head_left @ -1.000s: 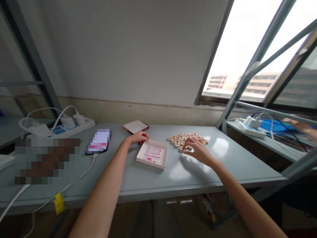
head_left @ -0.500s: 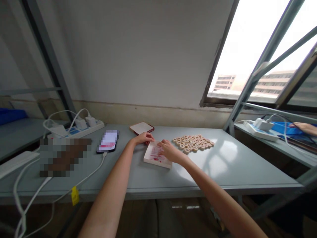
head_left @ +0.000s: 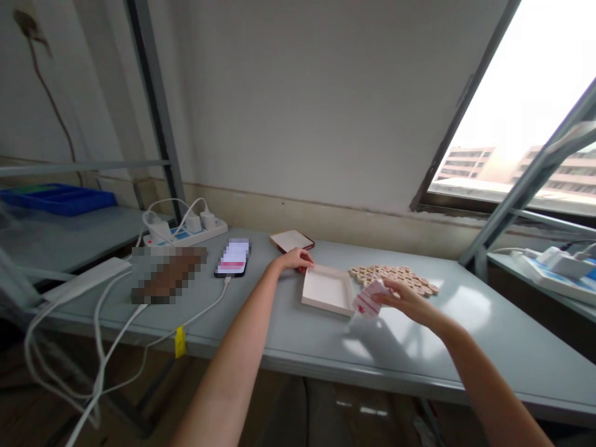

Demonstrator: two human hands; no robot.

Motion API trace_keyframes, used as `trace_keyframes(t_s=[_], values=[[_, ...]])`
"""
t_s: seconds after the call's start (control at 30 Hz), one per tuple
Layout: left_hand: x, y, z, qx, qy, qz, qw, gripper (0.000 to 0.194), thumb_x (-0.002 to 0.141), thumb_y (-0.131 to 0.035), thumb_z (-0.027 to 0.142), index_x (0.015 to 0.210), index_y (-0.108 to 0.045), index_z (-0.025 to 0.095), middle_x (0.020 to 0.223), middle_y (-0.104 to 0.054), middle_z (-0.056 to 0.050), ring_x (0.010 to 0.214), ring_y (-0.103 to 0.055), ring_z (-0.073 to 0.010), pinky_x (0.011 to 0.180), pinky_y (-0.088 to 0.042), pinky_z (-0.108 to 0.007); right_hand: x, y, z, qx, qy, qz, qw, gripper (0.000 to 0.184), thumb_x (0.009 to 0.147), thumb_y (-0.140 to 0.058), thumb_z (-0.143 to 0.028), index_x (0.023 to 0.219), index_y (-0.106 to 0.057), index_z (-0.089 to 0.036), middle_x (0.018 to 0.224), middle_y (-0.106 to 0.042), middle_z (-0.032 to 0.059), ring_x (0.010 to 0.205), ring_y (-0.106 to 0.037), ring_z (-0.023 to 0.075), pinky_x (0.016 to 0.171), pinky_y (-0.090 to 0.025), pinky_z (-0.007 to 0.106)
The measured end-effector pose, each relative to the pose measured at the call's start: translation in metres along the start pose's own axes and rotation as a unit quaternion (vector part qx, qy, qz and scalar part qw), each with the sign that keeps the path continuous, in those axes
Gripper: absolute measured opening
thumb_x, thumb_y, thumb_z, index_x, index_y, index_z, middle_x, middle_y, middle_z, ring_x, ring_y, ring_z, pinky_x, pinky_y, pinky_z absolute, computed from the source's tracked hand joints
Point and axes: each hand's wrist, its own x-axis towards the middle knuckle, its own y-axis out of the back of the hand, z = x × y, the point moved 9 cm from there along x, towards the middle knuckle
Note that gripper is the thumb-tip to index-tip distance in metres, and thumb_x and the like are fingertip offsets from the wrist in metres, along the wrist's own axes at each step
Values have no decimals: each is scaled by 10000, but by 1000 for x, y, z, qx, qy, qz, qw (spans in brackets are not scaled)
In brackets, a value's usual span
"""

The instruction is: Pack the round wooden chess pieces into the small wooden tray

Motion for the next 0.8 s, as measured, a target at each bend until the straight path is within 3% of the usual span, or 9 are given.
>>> trace_keyframes(t_s=[0.13, 0.3, 0.4, 0.57, 0.67, 0.8], values=[[-1, 2, 1, 21, 8, 21, 1000, 178, 655, -577, 265, 722, -586, 100, 542, -551, 11, 481, -504, -81, 483, -375, -195, -23, 8, 24, -189, -55, 74, 978, 287, 722, -500, -374, 949, -533, -201, 953, -563, 98, 909, -517, 250, 770, -413, 401], [-16, 46, 35, 74, -83, 235, 966, 221, 736, -457, 295, 699, -576, 113, 608, -562, 4, 410, -402, -44, 429, -312, -179, -44, 12, 12, -310, -92, 118, 939, 367, 762, -451, -422, 1077, -463, -233, 1024, -559, 103, 964, -507, 288, 739, -399, 440], [-26, 61, 48, 66, -110, 303, 944, 307, 783, -358, 324, 700, -569, 117, 642, -564, -6, 400, -378, -44, 410, -288, -184, -50, 13, 14, -329, -106, 117, 931, 322, 752, -450, -413, 1016, -487, -233, 985, -589, 104, 915, -536, 296, 687, -404, 430], [-21, 50, 44, 112, -101, 294, 944, 300, 770, -374, 326, 681, -579, 126, 606, -559, -4, 442, -415, -64, 454, -316, -190, -47, 1, 21, -199, -95, 71, 973, 332, 723, -448, -294, 1049, -461, -238, 768, -612, 45, 634, -561, 203, 592, -424, 349], [-14, 33, 40, 140, -100, 260, 950, 298, 759, -399, 336, 657, -593, 134, 597, -570, -8, 493, -456, -88, 501, -342, -203, -39, -3, -4, -82, -41, 48, 995, 350, 733, -465, -314, 1074, -448, -238, 816, -592, 37, 623, -533, 166, 614, -446, 330], [-10, 18, 43, 184, -101, 242, 947, 289, 753, -423, 334, 647, -612, 143, 657, -598, -23, 630, -508, -125, 611, -378, -223, -18, 3, -48, 41, 31, 29, 998, 349, 763, -491, -391, 1075, -457, -239, 942, -576, 56, 743, -538, 162, 683, -452, 312]])
